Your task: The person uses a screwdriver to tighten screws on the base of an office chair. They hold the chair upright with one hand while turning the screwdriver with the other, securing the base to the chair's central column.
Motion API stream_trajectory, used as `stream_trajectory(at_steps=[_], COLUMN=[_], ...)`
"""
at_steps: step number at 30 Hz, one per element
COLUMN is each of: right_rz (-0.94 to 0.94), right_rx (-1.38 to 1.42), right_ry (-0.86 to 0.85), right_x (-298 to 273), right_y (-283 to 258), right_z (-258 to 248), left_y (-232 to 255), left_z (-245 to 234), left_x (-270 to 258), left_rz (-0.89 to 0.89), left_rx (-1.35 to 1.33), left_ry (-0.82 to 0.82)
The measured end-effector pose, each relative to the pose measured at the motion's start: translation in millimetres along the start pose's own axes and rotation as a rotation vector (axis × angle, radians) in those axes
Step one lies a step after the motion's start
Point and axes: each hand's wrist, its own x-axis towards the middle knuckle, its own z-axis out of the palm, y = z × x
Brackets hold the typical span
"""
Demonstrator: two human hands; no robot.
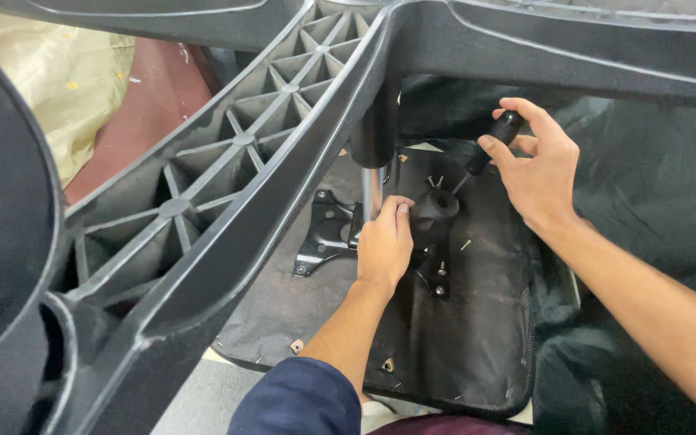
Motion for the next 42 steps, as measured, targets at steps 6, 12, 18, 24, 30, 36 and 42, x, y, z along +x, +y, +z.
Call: stream_trajectory(at_steps=[6,12,18,24,30,36,42], right_rz=[-0.178,-0.026,-0.084,-0.206,-0.080,-0.128,-0.117], right_rx=[-0.118,-0.007,-0.137,-0.094,0.063,-0.081,-0.061], right_ry=[-0.018,0.005,-0.038,-0.087,-0.140,-0.079,-0.142], right_x=[-5,1,11,12,18,20,19], right_y=[-6,-3,4,6,6,10,1], right_z=[-1,2,7,18,26,30,27], left_y=[-2,0,-6,-16,-24,-25,-24], left_z=[-3,-6,-4,1,1,2,1], left_x=[-1,1,8,14,20,24,26], left_rz=[-0.002,-0.012,-0.023,0.032,0.061,0.049,0.061], left_rx=[0.005,-0.012,-0.023,-0.022,-0.033,-0.028,-0.032], left_ry=[0.005,-0.008,-0.027,0.010,0.031,0.031,0.035])
